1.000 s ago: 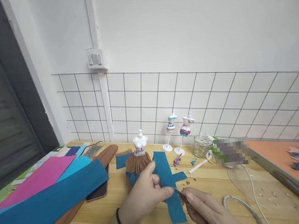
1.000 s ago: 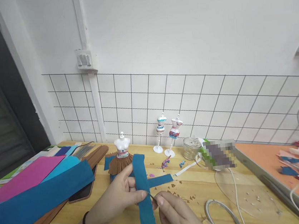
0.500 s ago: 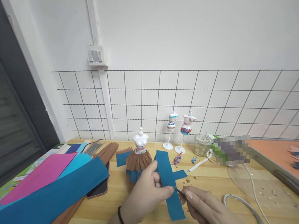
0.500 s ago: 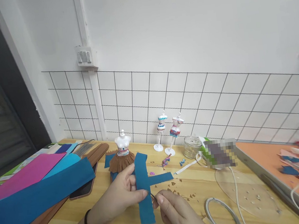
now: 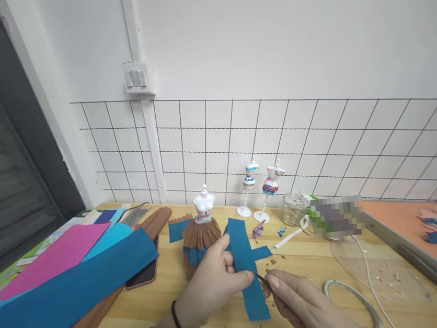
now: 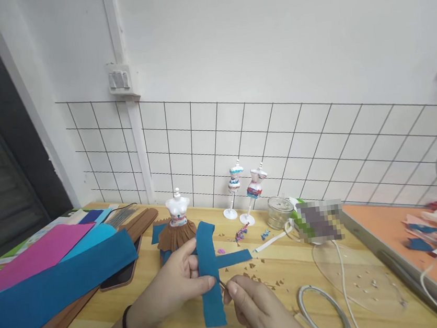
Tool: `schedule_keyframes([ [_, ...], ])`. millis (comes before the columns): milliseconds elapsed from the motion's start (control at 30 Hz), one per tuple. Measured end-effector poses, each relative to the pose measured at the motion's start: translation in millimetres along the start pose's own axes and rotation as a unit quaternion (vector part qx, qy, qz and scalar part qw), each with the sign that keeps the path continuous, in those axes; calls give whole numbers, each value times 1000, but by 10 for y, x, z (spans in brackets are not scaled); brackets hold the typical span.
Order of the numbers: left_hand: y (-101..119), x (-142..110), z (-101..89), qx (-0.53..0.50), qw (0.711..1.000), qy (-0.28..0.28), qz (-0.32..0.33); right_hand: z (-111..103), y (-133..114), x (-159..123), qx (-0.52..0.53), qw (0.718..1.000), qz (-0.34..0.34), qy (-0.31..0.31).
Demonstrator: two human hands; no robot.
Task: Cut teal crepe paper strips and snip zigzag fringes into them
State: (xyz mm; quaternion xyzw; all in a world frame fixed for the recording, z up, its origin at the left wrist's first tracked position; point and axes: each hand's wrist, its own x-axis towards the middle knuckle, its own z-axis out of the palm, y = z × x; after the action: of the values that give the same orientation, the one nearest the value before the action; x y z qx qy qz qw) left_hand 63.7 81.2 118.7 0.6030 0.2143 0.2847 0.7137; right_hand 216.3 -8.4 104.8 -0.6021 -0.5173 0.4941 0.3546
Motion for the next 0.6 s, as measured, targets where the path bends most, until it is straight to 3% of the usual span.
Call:
schedule_keyframes([
  [600, 5, -1, 6, -31, 999, 1, -9, -21, -35, 4, -6, 1000, -5, -7],
])
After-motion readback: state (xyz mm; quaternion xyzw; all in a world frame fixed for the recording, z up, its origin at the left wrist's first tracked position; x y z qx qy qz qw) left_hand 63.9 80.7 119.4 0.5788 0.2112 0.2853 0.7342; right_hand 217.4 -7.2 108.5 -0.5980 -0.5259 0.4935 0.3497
